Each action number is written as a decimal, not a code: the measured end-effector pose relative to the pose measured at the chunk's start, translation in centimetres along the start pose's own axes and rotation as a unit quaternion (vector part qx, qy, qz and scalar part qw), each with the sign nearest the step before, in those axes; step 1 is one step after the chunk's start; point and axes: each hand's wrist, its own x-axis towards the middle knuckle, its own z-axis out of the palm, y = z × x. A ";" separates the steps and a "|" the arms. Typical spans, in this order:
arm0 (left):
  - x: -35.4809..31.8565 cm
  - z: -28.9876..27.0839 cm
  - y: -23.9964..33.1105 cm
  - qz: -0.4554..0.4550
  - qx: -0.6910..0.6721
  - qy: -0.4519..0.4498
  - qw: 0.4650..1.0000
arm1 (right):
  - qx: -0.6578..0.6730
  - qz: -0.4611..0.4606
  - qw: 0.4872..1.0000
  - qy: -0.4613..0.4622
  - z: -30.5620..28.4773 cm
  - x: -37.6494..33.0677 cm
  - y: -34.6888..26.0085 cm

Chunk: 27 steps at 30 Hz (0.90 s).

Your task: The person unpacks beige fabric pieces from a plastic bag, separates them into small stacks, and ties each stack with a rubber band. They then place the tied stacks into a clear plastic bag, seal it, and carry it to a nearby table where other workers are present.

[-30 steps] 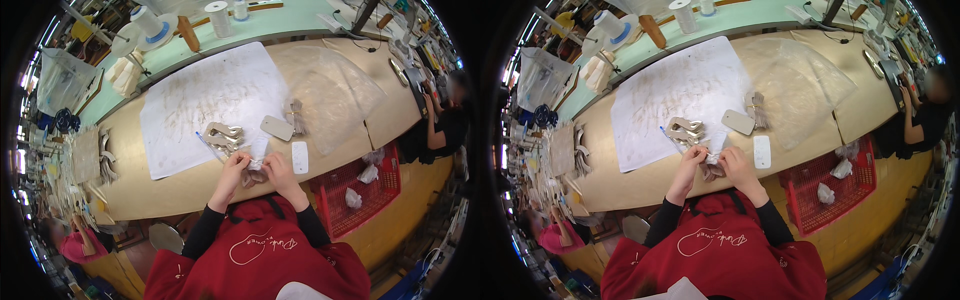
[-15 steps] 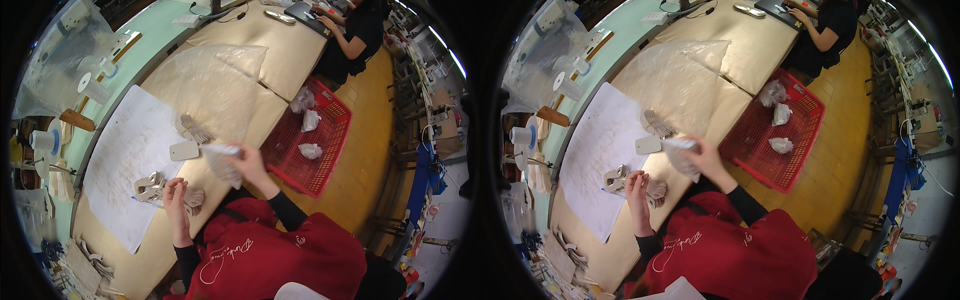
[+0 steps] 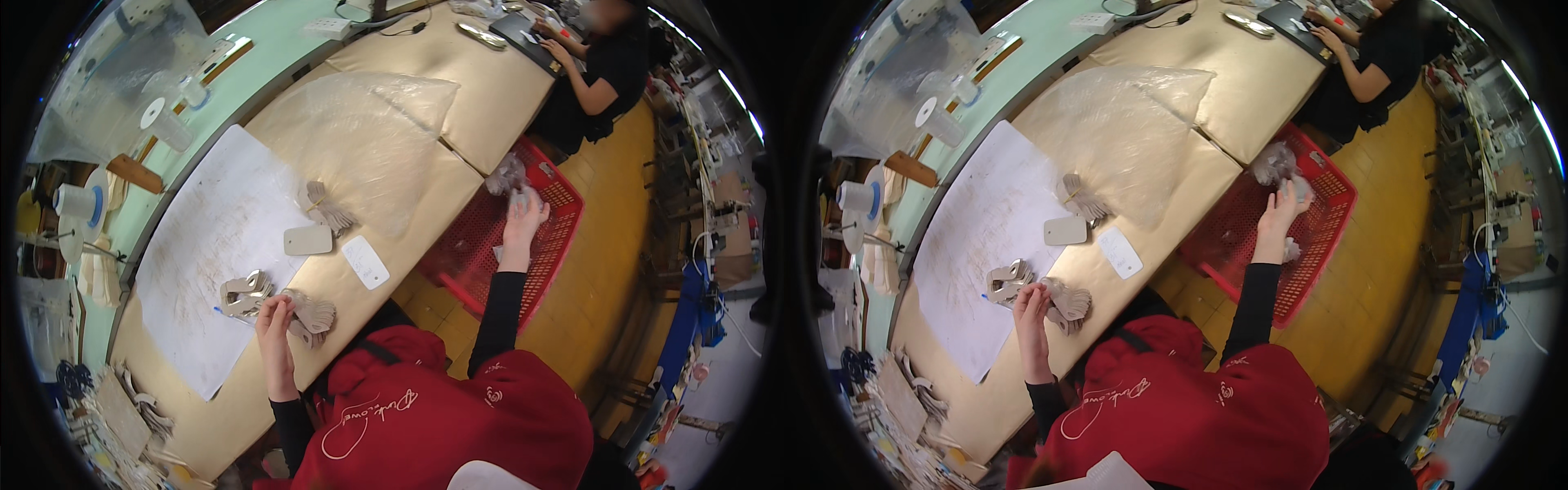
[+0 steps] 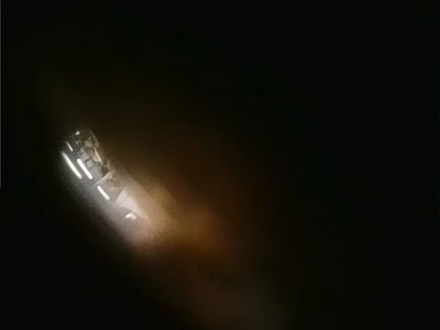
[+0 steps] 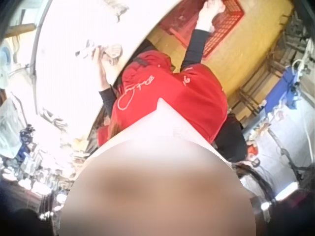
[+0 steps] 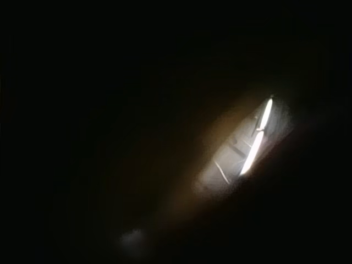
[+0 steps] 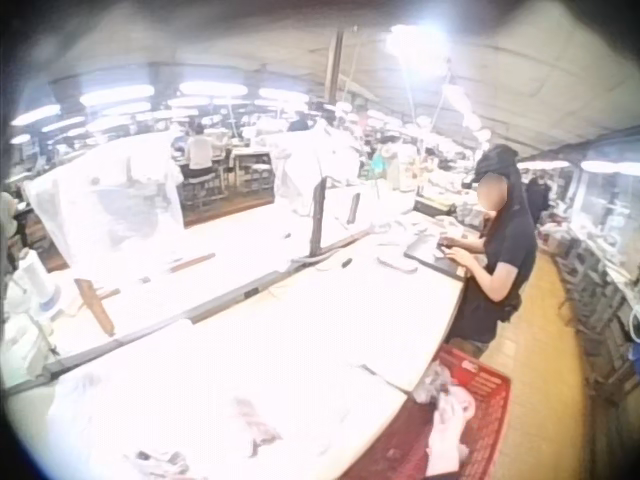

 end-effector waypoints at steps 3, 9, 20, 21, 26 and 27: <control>-0.2 -0.7 -0.3 0.000 -0.005 -0.006 1.000 | -0.060 0.005 0.993 -0.105 2.9 -3.4 1.8; -0.4 -1.4 0.0 0.012 0.029 -0.007 0.999 | -0.301 -0.140 0.869 -0.367 8.9 -12.3 6.9; -0.6 -0.8 3.5 0.051 0.028 -0.002 0.998 | -0.213 -0.327 0.743 -0.543 20.4 -17.3 2.7; -0.1 -0.7 4.1 0.087 0.038 0.005 0.996 | -0.188 -0.341 0.712 -0.585 21.6 -18.4 1.1; 2.9 0.8 8.3 0.267 0.128 0.080 0.952 | -0.097 -0.181 0.541 -0.815 25.5 -24.4 -3.8; 3.8 1.1 9.3 0.338 0.161 0.107 0.921 | -0.094 -0.128 0.509 -0.846 25.7 -25.5 -3.7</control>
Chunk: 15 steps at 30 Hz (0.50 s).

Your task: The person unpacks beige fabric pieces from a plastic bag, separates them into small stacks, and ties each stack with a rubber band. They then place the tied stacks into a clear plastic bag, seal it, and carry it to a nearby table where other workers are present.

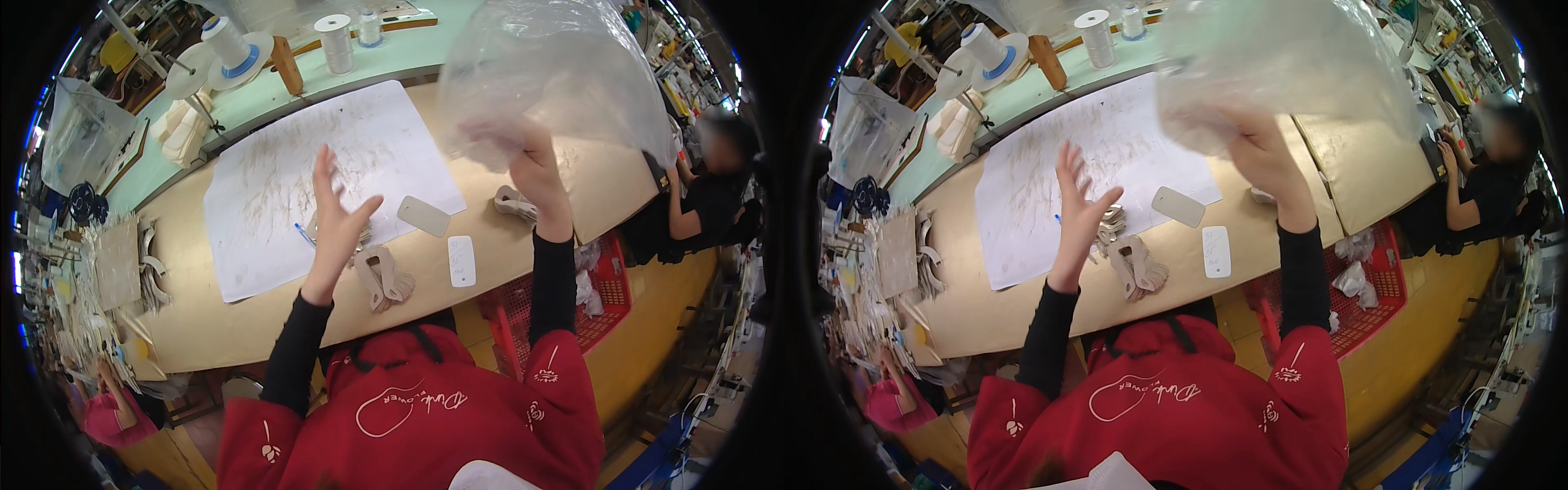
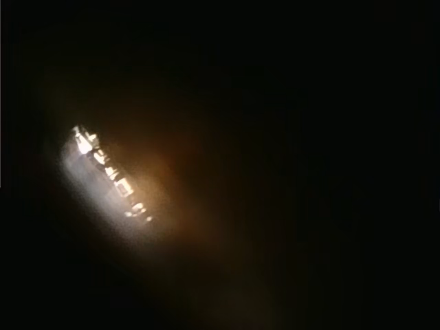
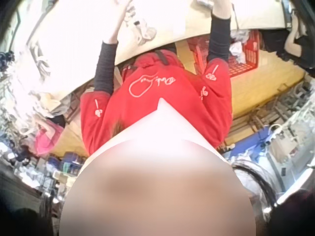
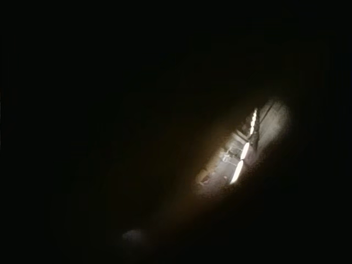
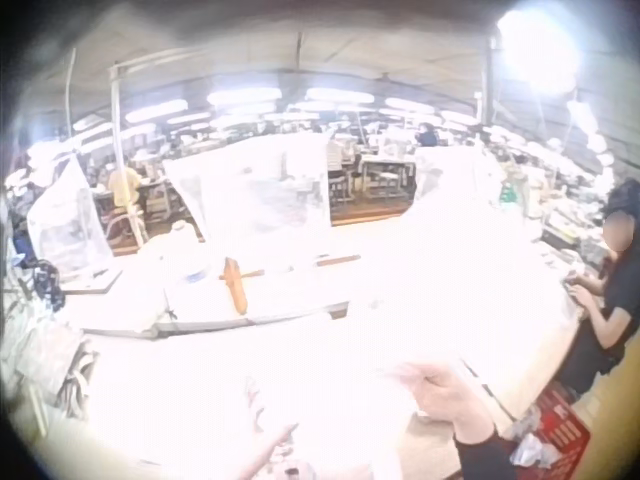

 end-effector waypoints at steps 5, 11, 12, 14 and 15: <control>5.5 -1.6 0.8 0.108 0.049 0.027 0.993 | 0.190 0.105 0.976 -0.037 3.1 0.4 0.5; 3.5 -0.3 0.9 -0.051 -0.182 -0.345 0.920 | 0.199 0.109 0.974 -0.024 3.2 0.1 1.0; 1.8 1.6 1.2 -0.008 -0.219 -0.362 0.906 | 0.196 0.107 0.975 -0.022 3.0 0.1 1.0; -1.1 4.8 2.1 0.048 -0.239 -0.357 0.902 | 0.181 0.104 0.978 -0.018 2.6 0.0 1.0; -2.4 6.2 2.7 0.058 -0.223 -0.334 0.914 | 0.167 0.106 0.980 -0.017 2.3 -0.2 1.0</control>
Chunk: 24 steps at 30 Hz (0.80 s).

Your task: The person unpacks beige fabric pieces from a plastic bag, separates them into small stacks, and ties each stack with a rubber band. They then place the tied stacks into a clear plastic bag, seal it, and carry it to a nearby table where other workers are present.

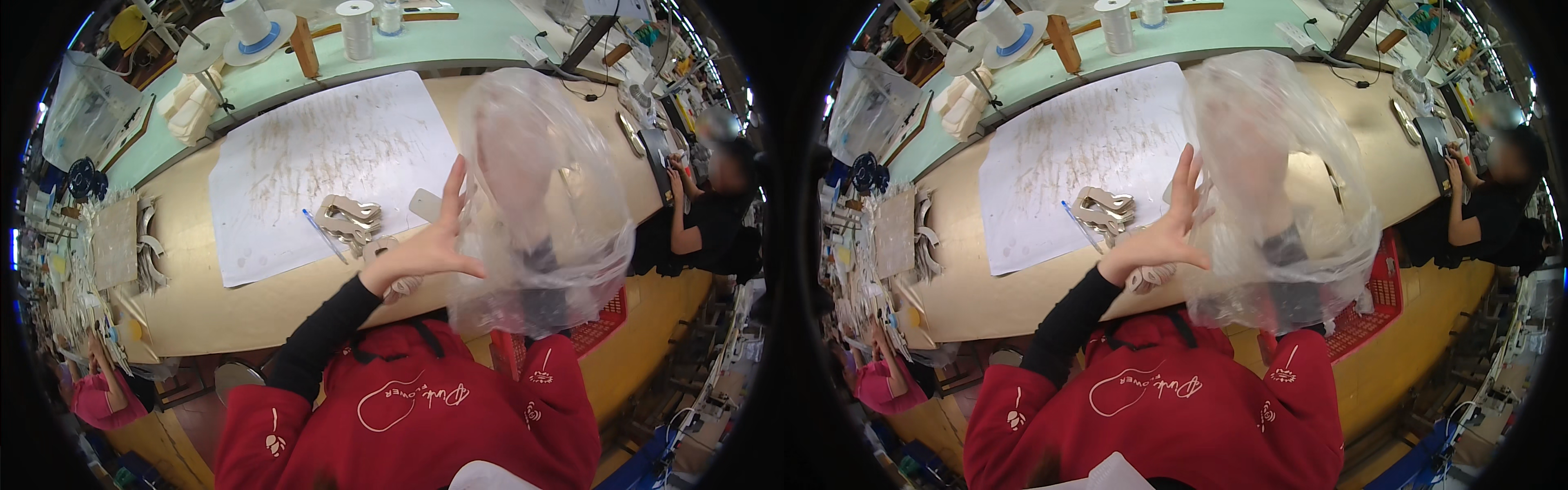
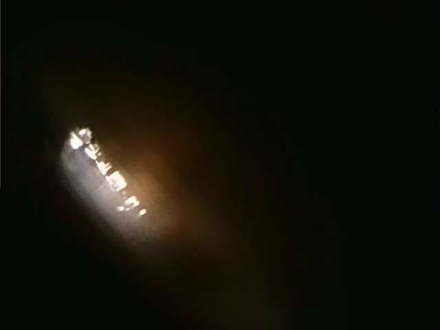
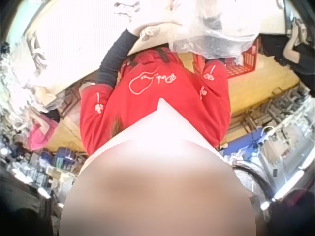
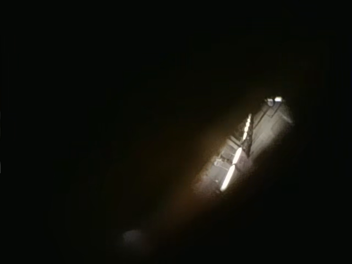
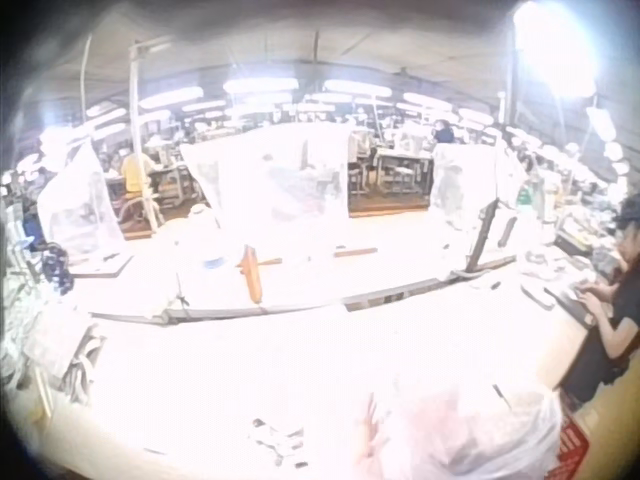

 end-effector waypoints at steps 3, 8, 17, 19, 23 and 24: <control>0.5 2.0 -0.3 -0.064 -0.040 0.088 0.993 | -0.039 0.011 0.999 0.011 -1.5 -0.9 0.4; 0.4 -6.6 -1.0 -0.099 0.006 0.229 0.968 | -0.184 0.058 0.978 0.081 -5.8 -4.2 3.3; -11.9 -23.0 7.8 -0.153 0.285 0.425 0.845 | -0.592 0.205 0.775 0.085 -8.7 -16.5 10.5; -12.7 -21.2 8.8 -0.165 0.300 0.430 0.836 | -0.447 0.189 0.848 0.212 -7.3 -15.6 10.7; -11.9 -17.3 9.9 -0.090 0.435 0.367 0.817 | 0.066 0.017 0.955 0.287 -2.6 -10.3 6.9; -11.5 -16.5 10.3 -0.084 0.411 0.368 0.830 | 0.189 -0.043 0.947 0.257 -0.7 -8.8 5.7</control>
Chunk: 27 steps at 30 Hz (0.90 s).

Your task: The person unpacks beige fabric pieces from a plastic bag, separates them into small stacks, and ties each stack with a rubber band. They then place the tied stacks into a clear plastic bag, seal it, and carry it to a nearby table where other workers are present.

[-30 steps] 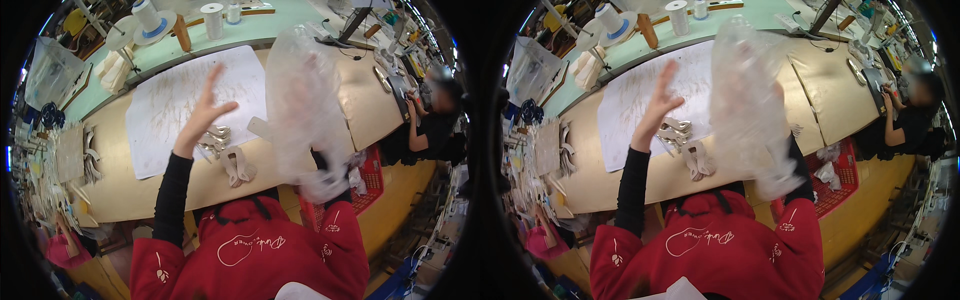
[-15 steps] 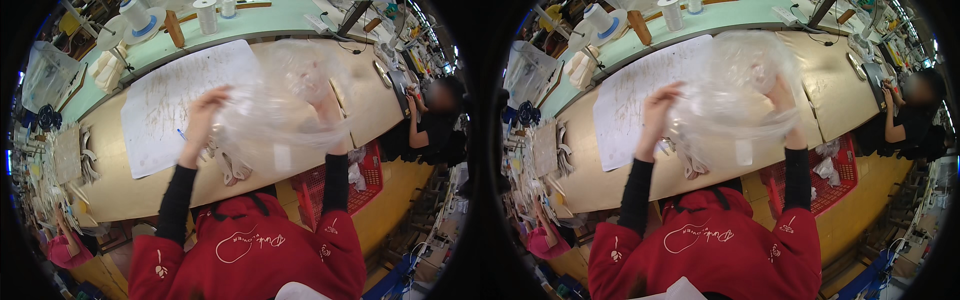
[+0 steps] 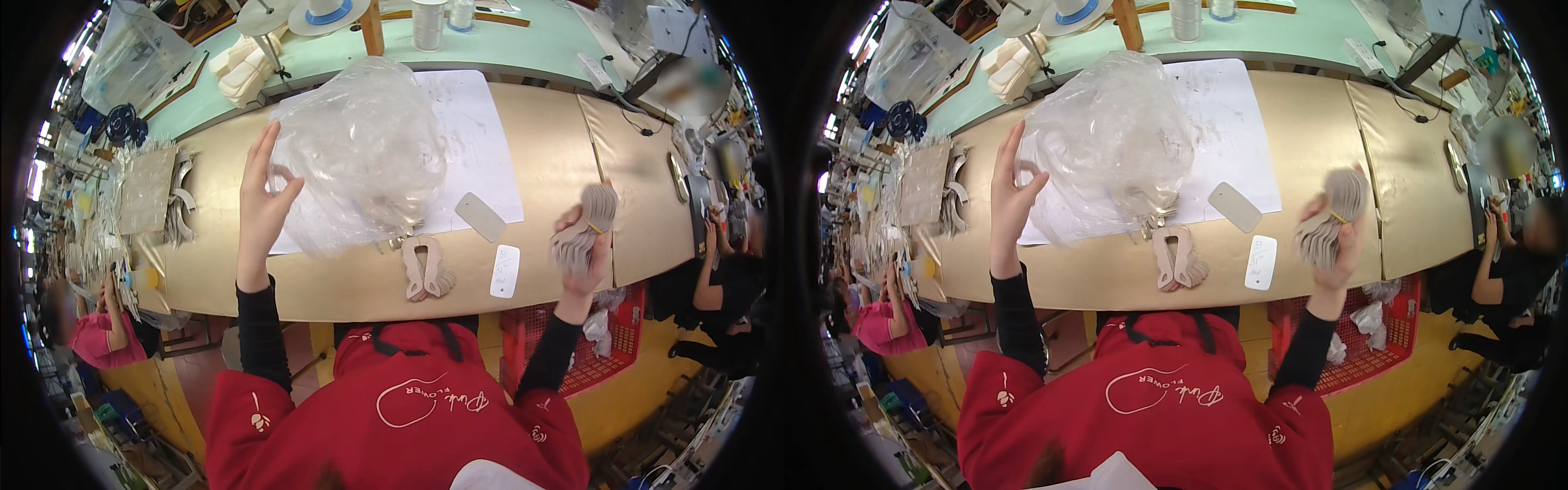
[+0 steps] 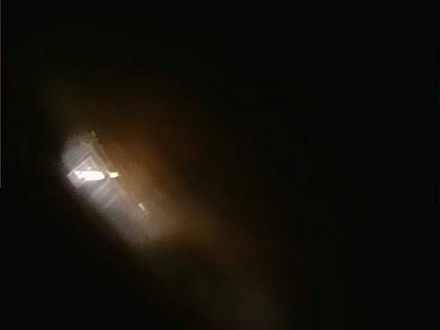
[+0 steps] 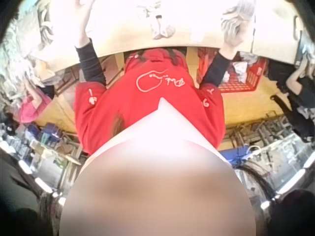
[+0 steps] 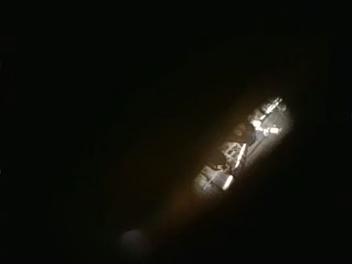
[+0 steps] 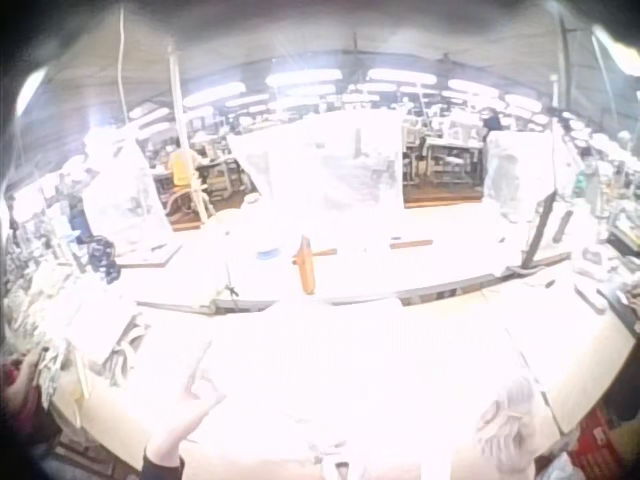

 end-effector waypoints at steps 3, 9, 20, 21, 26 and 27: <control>-0.6 -0.2 2.8 -0.017 -0.053 -0.024 0.998 | 0.131 0.195 0.952 -0.195 8.3 3.3 1.4; -2.2 -3.5 4.6 -0.026 -0.211 0.004 0.977 | -0.457 -0.059 0.873 -0.161 21.3 7.0 12.3; -5.7 -10.5 -2.1 -0.128 -0.348 0.107 0.922 | -0.760 0.004 0.650 0.029 2.5 -4.4 10.3; -5.9 -10.3 -2.2 -0.131 -0.345 0.114 0.922 | -0.799 0.055 0.599 0.007 0.9 -6.0 10.5; -5.3 -8.2 0.2 -0.152 -0.315 0.103 0.931 | -0.615 0.044 0.786 0.052 -3.6 -9.8 11.0; -5.3 -7.5 1.3 -0.145 -0.332 0.127 0.924 | -0.604 0.005 0.793 0.081 -3.9 -9.5 11.1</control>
